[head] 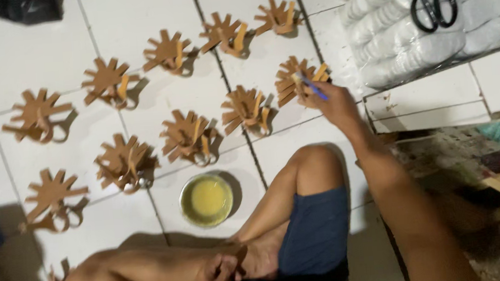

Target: The person sits on the floor and applies a yellow liquid to star-shaped wooden parts using a small brush. They repeatedly dip the brush into a bowl, coat each part, and place the finished pieces on the tiled floor.

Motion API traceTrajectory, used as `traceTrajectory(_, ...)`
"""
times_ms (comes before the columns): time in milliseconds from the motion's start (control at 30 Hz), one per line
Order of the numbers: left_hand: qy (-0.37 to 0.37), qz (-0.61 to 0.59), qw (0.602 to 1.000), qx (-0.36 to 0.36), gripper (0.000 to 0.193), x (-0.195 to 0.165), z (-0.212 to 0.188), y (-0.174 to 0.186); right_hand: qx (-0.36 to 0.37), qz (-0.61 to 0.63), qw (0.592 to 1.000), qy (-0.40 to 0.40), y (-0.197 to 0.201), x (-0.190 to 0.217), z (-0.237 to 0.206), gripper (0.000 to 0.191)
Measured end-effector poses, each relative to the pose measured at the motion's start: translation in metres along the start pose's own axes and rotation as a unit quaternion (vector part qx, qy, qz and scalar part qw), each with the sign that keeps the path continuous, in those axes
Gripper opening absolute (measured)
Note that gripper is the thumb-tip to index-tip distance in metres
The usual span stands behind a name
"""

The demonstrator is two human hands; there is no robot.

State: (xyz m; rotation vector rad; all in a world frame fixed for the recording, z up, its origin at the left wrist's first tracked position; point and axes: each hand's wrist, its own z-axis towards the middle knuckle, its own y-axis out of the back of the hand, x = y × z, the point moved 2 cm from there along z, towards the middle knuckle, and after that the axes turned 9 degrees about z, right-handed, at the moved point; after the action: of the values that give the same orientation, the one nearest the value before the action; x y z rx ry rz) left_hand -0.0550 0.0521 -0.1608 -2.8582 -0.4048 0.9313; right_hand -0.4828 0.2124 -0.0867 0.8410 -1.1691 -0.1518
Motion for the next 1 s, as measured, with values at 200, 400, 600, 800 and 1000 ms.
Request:
traceTrajectory(200, -0.222, 0.002, 0.975, 0.026, 0.023, -0.012, 0.021, -0.004, 0.033, -0.036, 0.992, -0.119, -0.011, -0.010, 0.026, 0.024)
traceTrajectory(400, -0.201, -0.025, 0.979, -0.008, 0.020, -0.019, 0.020, -0.005, 0.019, -0.092, 0.992, -0.084, -0.015, -0.031, 0.033, 0.022)
traceTrajectory(600, -0.066, -0.018, 0.996, -0.050, 0.019, -0.016, 0.019, -0.002, -0.006, -0.014, 0.996, -0.087, -0.005, -0.047, 0.032, 0.022)
traceTrajectory(800, -0.083, -0.006, 0.996, -0.019, 0.020, -0.012, 0.022, 0.000, -0.063, 0.066, 0.996, -0.021, 0.011, -0.042, 0.035, 0.018)
traceTrajectory(1000, -0.080, 0.012, 0.997, 0.000, 0.025, -0.004, 0.025, 0.004, -0.139, 0.430, 0.881, -0.139, 0.018, -0.044, 0.030, 0.017)
